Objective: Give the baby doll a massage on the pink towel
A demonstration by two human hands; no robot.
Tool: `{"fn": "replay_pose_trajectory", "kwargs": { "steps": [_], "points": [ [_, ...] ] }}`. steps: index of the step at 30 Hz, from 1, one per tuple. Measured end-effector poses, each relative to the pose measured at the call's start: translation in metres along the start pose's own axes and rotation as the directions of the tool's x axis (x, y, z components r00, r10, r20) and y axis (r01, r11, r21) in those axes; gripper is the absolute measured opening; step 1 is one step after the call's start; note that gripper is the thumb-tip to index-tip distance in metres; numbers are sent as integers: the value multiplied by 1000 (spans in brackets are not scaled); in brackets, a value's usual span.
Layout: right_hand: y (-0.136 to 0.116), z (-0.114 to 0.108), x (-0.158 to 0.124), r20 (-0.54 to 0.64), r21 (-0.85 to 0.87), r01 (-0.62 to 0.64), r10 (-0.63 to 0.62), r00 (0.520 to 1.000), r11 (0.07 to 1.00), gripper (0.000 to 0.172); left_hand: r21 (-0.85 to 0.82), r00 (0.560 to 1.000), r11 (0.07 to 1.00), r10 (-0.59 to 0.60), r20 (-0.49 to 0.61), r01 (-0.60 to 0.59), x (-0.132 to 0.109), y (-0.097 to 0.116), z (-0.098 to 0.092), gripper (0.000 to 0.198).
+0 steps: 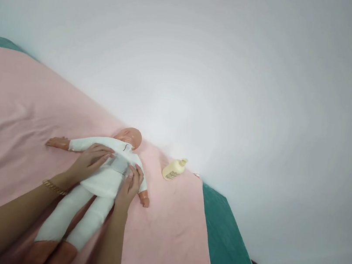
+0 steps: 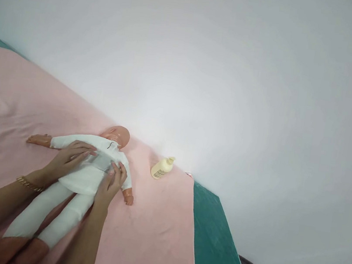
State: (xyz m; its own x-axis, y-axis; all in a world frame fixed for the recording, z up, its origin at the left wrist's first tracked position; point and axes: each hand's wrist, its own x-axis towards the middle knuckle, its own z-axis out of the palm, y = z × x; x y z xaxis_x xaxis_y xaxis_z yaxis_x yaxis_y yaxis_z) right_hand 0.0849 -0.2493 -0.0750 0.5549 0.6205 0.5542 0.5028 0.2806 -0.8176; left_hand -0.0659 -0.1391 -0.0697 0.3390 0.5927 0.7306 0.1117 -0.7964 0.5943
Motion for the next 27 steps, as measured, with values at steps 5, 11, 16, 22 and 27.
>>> {"fn": "replay_pose_trajectory", "kwargs": {
  "steps": [5,11,16,22,27],
  "points": [
    [-15,-8,-34,3,-14,92,-92,996,996,41,-18,990,993,120,73,-119,-28,30,-12,32],
    [-20,-9,-54,111,-90,116,-105,988,989,43,-46,959,968,249,133,-245,-42,39,-13,22],
    [-17,-5,-48,152,-120,32,-14,988,992,50,-54,946,978,211,246,-204,-36,31,-11,26],
    [-17,-5,-47,137,-90,54,-41,990,994,48,-59,954,984,175,244,-166,-39,30,-12,28],
    [-20,-8,-47,106,-87,103,-94,990,991,45,-7,965,988,152,211,-154,-41,33,-15,27]
  ]
}}
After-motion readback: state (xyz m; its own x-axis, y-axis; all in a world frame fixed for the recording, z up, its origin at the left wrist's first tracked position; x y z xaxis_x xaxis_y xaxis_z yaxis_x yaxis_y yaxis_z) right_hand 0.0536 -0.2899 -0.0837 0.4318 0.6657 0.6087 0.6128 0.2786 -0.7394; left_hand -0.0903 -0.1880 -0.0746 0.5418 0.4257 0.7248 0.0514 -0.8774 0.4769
